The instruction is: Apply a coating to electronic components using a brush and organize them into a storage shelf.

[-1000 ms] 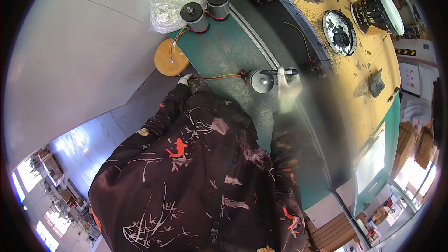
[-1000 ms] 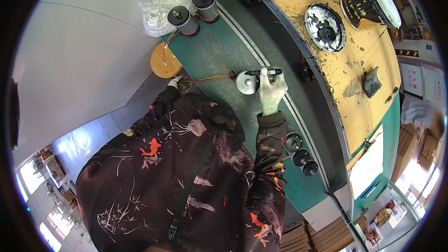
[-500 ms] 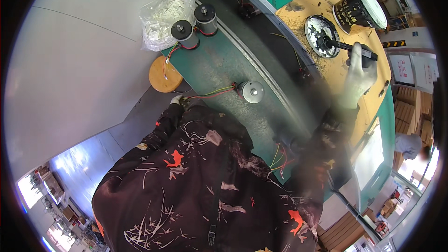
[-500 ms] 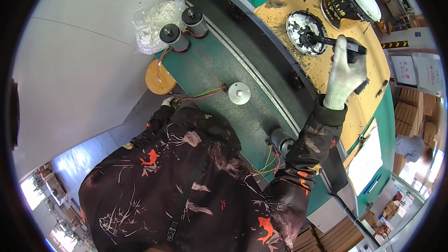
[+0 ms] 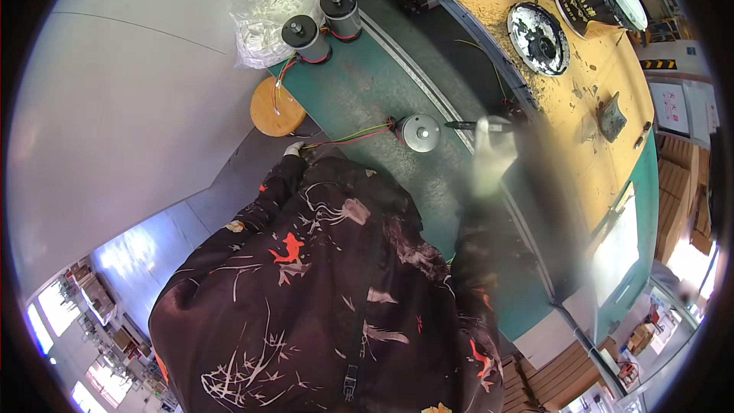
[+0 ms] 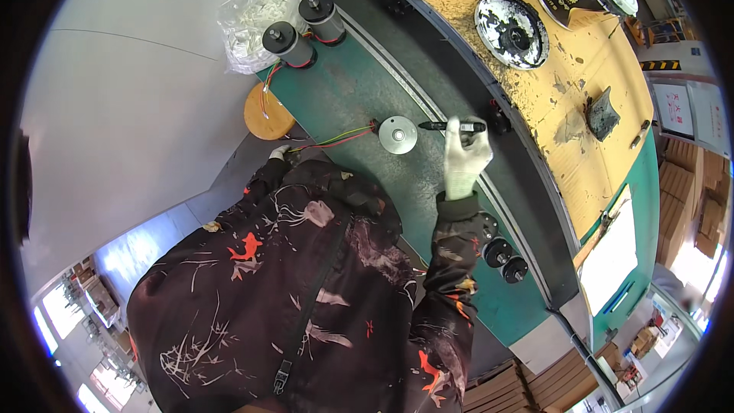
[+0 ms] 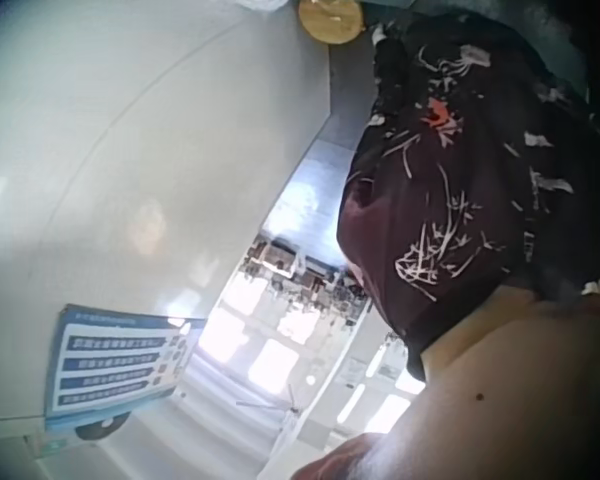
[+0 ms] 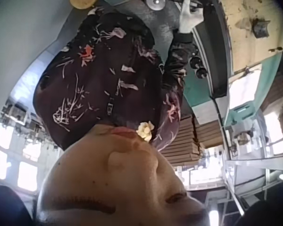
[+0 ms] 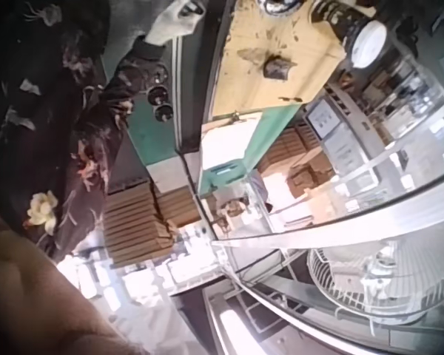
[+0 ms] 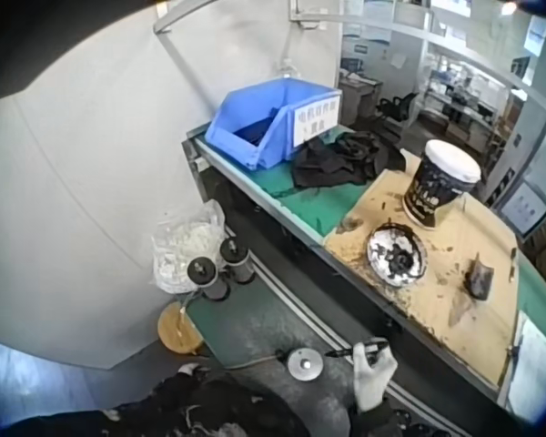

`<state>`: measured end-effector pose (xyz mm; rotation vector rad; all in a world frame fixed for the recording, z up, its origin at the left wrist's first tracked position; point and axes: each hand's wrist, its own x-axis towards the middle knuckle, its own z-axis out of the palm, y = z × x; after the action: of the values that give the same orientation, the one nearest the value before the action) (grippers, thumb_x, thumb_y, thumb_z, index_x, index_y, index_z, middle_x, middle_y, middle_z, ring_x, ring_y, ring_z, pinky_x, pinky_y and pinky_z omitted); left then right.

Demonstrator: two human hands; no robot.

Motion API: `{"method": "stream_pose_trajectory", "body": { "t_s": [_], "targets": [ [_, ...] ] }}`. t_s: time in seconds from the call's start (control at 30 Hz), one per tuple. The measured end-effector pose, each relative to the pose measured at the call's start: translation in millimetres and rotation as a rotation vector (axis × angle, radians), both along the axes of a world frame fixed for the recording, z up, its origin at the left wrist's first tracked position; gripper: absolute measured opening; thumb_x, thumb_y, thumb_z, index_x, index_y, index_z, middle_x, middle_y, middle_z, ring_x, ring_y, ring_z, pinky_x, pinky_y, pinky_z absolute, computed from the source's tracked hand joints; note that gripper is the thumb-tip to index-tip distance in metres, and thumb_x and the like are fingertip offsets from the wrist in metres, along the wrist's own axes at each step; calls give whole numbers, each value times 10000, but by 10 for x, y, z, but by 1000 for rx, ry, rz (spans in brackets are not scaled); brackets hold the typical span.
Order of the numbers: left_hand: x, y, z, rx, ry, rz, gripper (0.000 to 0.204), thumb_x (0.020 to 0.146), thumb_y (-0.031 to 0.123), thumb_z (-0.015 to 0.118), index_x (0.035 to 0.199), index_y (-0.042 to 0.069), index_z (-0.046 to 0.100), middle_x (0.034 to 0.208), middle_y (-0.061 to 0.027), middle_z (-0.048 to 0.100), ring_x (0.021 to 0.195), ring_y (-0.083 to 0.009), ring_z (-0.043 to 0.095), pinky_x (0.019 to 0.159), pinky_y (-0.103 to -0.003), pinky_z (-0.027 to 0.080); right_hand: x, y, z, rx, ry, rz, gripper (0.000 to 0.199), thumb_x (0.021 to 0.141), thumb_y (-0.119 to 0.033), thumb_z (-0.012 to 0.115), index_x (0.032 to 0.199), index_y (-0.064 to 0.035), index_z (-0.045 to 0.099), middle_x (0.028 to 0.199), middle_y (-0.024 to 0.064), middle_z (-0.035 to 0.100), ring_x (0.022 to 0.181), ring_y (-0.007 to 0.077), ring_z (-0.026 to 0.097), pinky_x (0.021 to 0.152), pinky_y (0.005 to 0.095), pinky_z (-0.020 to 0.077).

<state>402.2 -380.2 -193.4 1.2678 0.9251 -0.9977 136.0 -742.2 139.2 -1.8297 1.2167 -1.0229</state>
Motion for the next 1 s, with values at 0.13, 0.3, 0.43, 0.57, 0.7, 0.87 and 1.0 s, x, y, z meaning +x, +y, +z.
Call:
{"method": "stream_pose_trajectory", "body": {
  "t_s": [0.13,0.3,0.43,0.57,0.7,0.87,1.0],
  "targets": [
    [52,153,-19,-35,-13,-15,202,961,259,526,1041,78,568,830,-213,678,718,-383,672,598,-489,552,23,139,-269,115,-83,-55,175,873,-164,721,874,-11,636,642,-52,532,562,18,409,509,209,364],
    [16,151,18,-19,-38,-35,219,961,262,524,1031,60,571,855,-221,684,744,-386,677,612,-488,550,68,169,-232,64,-49,-64,177,884,-170,710,852,-16,629,630,-62,512,554,15,400,499,212,350],
    [70,215,-58,-61,13,-56,192,963,230,534,1106,112,587,898,-182,682,796,-366,679,669,-496,549,41,149,-335,78,-37,-52,194,879,-185,717,845,-18,625,625,-50,518,549,25,412,498,218,356],
    [86,251,-95,-73,62,-56,193,964,235,532,1088,98,586,893,-189,682,789,-365,680,677,-496,559,30,142,-347,118,-40,-54,197,874,-186,719,841,-18,622,625,-42,523,546,31,420,497,225,363],
    [75,166,-1,-59,57,-25,182,962,228,519,1010,73,601,887,-187,684,760,-351,677,669,-492,559,14,131,-343,81,44,-26,190,871,-182,720,845,-20,624,600,-37,518,529,33,421,488,233,365],
    [78,-89,327,122,-244,-87,307,867,294,650,1032,35,636,917,-177,697,786,-331,679,708,-478,550,8,127,-288,7,1,10,189,874,-187,718,860,-20,630,592,-33,524,524,39,430,487,235,367],
    [70,-375,624,1016,-1093,-820,543,699,250,793,1140,-19,628,1023,-189,681,966,-326,661,865,-411,525,15,212,-125,56,20,-39,169,881,-167,707,890,-13,636,664,-17,591,561,48,479,514,223,401]
  ]
}}
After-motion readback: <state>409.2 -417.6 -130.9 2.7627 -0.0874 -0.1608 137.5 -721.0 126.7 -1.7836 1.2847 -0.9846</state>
